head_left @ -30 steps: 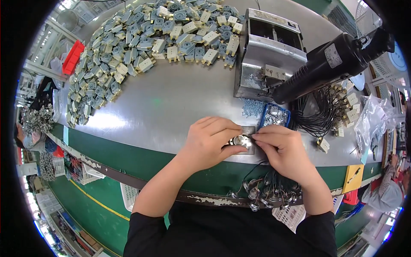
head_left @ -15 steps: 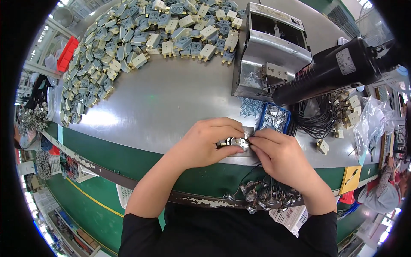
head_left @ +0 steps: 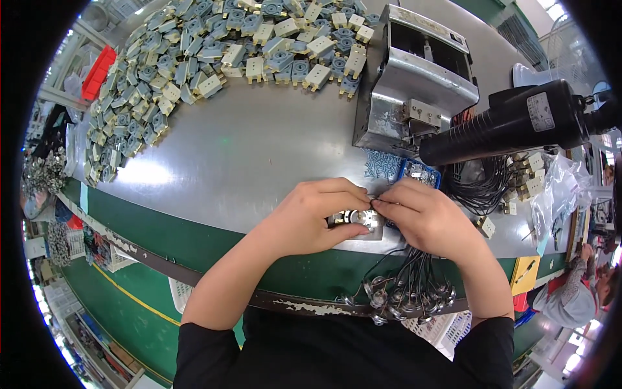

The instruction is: Assembling electronic components by attaching wire harnesses to metal plates using an electric screwdriver and sorting them into bags.

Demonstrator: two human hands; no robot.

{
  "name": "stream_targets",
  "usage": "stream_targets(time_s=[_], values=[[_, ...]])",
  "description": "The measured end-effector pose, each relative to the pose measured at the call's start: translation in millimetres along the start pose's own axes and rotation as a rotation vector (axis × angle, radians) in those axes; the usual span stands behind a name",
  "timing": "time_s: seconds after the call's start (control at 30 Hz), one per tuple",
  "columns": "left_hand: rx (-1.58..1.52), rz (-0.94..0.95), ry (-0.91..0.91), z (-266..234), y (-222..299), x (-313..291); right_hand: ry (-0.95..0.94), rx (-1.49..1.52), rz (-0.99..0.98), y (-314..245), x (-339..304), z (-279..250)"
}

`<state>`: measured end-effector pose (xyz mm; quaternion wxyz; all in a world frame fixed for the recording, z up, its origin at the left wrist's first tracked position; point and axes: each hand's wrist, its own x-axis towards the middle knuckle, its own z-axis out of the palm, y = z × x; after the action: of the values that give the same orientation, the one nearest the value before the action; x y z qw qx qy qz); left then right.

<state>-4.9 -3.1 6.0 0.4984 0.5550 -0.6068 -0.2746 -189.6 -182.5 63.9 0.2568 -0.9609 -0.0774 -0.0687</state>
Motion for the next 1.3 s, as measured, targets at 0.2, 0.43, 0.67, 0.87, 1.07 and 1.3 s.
stream_targets(time_s=[0.2, 0.43, 0.67, 0.87, 1.07, 1.3], values=[[-0.019, -0.001, 0.010, -1, 2, -2, 0.200, 0.109, 0.062, -6, 3, 0], [0.009, 0.014, 0.012, 0, 1, -5, 0.218, 0.284, 0.308, -16, 6, 7], [-0.018, 0.015, 0.013, 0, 0, -3, 0.141, 0.199, 0.110, -10, 7, 10], [-0.051, -0.004, 0.045, 0, -1, -3, 0.138, 0.154, 0.088, -18, 11, 4], [-0.038, -0.028, 0.038, 0, 0, -4, 0.135, 0.266, 0.172, -16, 21, 5], [-0.037, -0.059, 0.037, 0, 3, -1, 0.129, 0.258, 0.249, -17, 19, 9]])
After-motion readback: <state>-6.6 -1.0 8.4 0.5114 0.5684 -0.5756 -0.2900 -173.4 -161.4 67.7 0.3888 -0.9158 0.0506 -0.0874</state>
